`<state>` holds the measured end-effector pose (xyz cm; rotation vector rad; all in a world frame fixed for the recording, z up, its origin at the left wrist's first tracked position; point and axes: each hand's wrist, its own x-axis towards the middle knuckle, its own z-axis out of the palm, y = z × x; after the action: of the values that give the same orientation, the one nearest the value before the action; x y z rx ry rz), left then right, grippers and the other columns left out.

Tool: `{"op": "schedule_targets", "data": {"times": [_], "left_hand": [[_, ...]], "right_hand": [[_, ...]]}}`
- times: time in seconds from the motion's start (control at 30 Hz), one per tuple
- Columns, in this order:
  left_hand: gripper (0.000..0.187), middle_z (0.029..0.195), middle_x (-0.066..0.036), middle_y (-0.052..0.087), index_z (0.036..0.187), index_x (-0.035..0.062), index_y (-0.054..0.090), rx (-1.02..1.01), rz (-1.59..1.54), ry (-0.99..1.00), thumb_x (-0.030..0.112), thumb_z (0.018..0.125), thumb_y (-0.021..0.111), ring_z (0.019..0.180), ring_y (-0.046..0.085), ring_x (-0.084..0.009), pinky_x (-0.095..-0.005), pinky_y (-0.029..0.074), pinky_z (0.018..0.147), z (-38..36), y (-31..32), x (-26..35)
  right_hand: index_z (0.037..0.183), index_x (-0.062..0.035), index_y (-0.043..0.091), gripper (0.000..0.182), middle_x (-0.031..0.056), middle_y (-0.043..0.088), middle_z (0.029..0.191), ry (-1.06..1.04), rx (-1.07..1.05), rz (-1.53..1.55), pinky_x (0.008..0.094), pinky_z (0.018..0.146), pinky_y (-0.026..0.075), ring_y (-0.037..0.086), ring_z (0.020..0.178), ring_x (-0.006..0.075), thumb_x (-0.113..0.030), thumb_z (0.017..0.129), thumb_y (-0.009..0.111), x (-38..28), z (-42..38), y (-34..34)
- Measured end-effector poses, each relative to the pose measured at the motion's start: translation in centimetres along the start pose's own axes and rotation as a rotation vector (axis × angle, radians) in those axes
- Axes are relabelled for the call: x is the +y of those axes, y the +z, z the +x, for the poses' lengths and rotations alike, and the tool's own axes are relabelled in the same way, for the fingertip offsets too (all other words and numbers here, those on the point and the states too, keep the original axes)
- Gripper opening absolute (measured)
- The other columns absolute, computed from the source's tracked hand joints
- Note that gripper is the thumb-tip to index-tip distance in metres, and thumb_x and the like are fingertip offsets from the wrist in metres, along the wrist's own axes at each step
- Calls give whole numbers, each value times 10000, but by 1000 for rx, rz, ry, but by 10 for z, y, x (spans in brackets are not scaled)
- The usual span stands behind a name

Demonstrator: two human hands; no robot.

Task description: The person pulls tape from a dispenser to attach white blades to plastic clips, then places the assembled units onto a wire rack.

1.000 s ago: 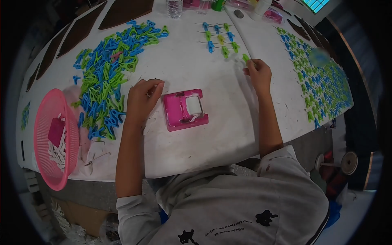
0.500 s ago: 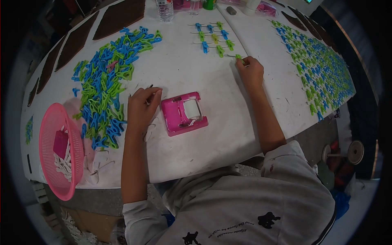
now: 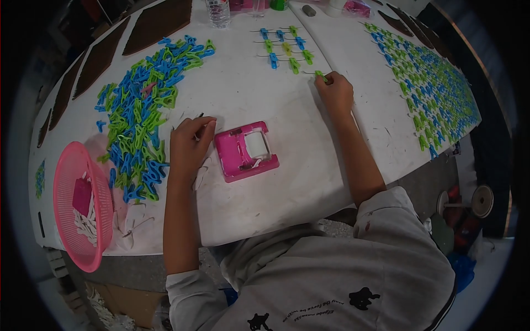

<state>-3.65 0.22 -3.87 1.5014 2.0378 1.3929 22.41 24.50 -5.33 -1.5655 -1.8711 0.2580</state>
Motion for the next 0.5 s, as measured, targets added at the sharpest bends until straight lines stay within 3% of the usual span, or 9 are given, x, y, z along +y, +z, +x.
{"op": "schedule_targets", "data": {"times": [0.5], "left_hand": [[156,711,-90,620,978,21,732,5,-3,-25,131,879,682,627,573,-162,-293,449,591,0,2,-6]], "right_hand": [[879,-26,694,306,158,670,833,-73,12,-20,430,683,539,666,750,338,-318,794,732,6,2,5]]}}
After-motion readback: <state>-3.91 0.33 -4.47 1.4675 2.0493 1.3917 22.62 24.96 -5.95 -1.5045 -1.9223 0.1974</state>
